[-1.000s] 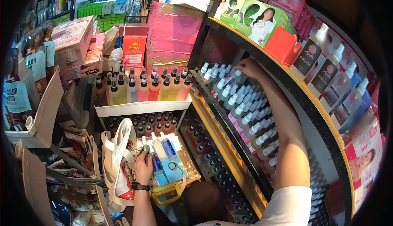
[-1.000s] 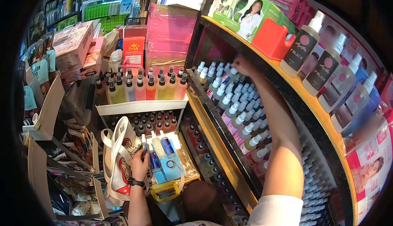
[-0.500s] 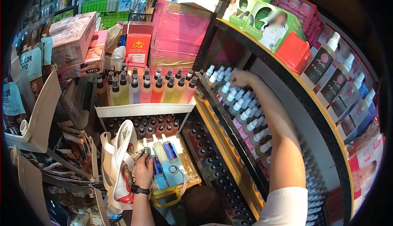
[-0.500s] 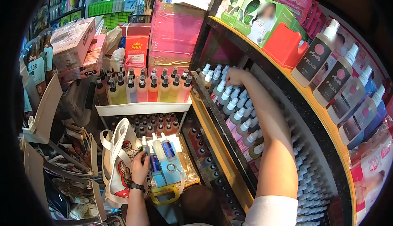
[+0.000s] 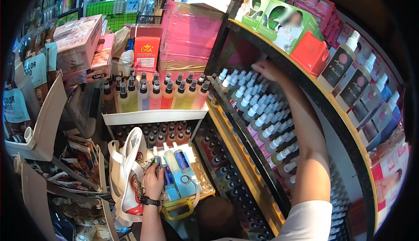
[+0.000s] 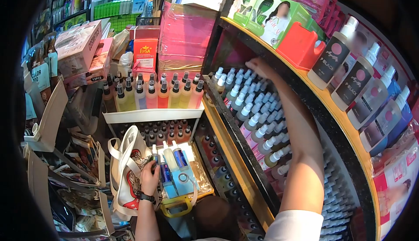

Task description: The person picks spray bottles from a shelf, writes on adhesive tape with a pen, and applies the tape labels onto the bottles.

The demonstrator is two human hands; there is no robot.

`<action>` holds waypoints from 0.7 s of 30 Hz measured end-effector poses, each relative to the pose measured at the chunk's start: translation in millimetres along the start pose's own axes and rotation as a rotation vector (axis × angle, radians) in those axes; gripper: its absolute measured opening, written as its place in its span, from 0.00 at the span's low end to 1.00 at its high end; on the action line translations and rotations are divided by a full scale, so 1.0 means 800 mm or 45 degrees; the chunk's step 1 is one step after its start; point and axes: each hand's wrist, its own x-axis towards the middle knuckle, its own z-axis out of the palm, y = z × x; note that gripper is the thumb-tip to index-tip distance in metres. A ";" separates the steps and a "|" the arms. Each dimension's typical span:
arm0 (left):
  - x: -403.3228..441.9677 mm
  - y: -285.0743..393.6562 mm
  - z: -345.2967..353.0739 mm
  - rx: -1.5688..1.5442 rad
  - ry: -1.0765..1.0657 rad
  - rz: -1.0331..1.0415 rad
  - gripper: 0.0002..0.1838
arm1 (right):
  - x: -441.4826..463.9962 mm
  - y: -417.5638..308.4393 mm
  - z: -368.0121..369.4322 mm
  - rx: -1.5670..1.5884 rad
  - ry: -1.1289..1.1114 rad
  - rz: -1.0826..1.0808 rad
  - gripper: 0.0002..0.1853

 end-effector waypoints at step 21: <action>0.002 0.023 0.003 -0.050 0.018 0.054 0.13 | -0.026 0.051 0.010 0.218 0.298 -0.262 0.10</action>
